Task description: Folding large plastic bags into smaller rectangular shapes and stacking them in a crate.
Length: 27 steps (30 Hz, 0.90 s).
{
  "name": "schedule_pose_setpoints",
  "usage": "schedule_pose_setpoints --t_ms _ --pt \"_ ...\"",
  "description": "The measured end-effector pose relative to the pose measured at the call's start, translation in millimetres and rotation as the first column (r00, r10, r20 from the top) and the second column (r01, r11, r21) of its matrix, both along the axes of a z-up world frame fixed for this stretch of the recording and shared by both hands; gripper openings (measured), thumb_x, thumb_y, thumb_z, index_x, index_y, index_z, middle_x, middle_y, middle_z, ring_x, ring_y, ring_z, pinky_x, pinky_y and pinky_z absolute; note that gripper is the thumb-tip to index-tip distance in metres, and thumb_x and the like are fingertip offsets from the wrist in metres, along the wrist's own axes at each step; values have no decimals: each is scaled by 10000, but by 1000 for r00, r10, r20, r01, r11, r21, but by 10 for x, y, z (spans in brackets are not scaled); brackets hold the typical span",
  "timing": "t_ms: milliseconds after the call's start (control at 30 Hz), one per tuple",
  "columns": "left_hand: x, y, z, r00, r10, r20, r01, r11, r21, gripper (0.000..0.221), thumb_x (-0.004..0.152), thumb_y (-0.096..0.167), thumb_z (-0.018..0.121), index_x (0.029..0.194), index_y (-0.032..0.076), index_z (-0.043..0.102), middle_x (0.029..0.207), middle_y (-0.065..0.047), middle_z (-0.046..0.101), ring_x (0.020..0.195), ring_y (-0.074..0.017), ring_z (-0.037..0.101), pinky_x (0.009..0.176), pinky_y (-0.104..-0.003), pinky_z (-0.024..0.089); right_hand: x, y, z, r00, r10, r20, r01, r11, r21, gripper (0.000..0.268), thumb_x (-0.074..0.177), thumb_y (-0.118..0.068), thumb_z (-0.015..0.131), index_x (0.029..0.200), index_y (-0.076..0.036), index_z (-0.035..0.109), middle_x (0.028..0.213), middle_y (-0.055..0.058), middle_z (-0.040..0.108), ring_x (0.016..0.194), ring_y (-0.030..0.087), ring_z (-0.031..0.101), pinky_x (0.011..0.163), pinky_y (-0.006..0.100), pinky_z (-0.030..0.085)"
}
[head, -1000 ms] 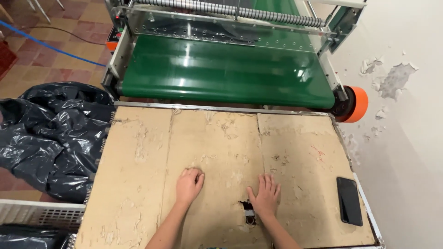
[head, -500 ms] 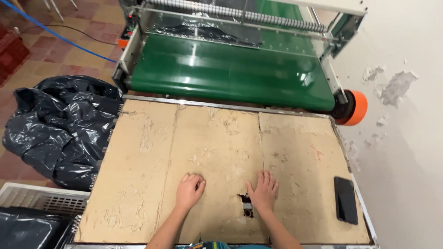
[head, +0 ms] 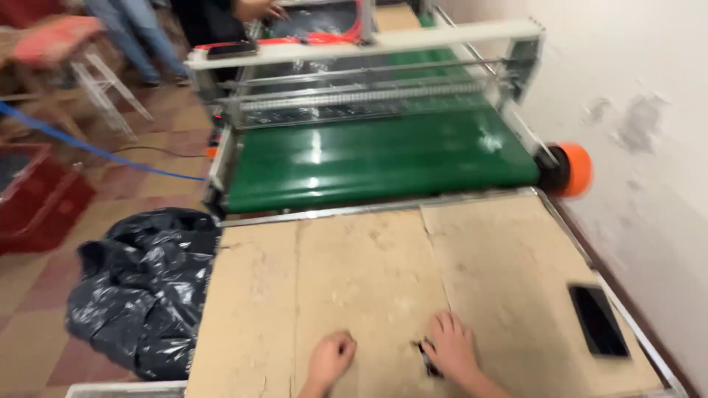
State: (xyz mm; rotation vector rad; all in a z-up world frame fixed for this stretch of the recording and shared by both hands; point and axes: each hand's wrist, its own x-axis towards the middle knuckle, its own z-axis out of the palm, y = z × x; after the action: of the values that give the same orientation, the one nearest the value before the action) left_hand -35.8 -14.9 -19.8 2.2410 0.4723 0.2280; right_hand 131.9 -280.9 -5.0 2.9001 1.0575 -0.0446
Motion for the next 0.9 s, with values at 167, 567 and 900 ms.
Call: schedule_pose_setpoints --t_ms 167,567,900 --pt "338 405 -170 991 96 -96 -119 954 -274 231 878 390 594 756 214 680 713 33 708 687 -106 642 676 -308 499 371 -180 -103 995 -50 -81 61 988 144 519 940 -530 499 1324 -182 529 1374 43 497 1219 283 480 929 455 450" --pt "1577 1005 -214 880 461 -109 -338 451 -826 421 1003 416 580 1212 51 561 1020 -164 605 807 -255 704 599 -313 556 -79 -156 314 964 -216 -153 249 935 252 485 1004 -430 492 1362 -106 536 1374 114 528 1310 289 482 1096 458 369" --pt "2336 1546 130 749 657 88 126 -11 -992 1082 952 740 560 1591 20 64 1665 -204 7 1541 -347 105 1244 -554 74 188 -196 -342 971 -240 17 227 938 263 487 984 -560 439 1320 -228 558 1335 27 528 1237 221 503 1043 417 389"
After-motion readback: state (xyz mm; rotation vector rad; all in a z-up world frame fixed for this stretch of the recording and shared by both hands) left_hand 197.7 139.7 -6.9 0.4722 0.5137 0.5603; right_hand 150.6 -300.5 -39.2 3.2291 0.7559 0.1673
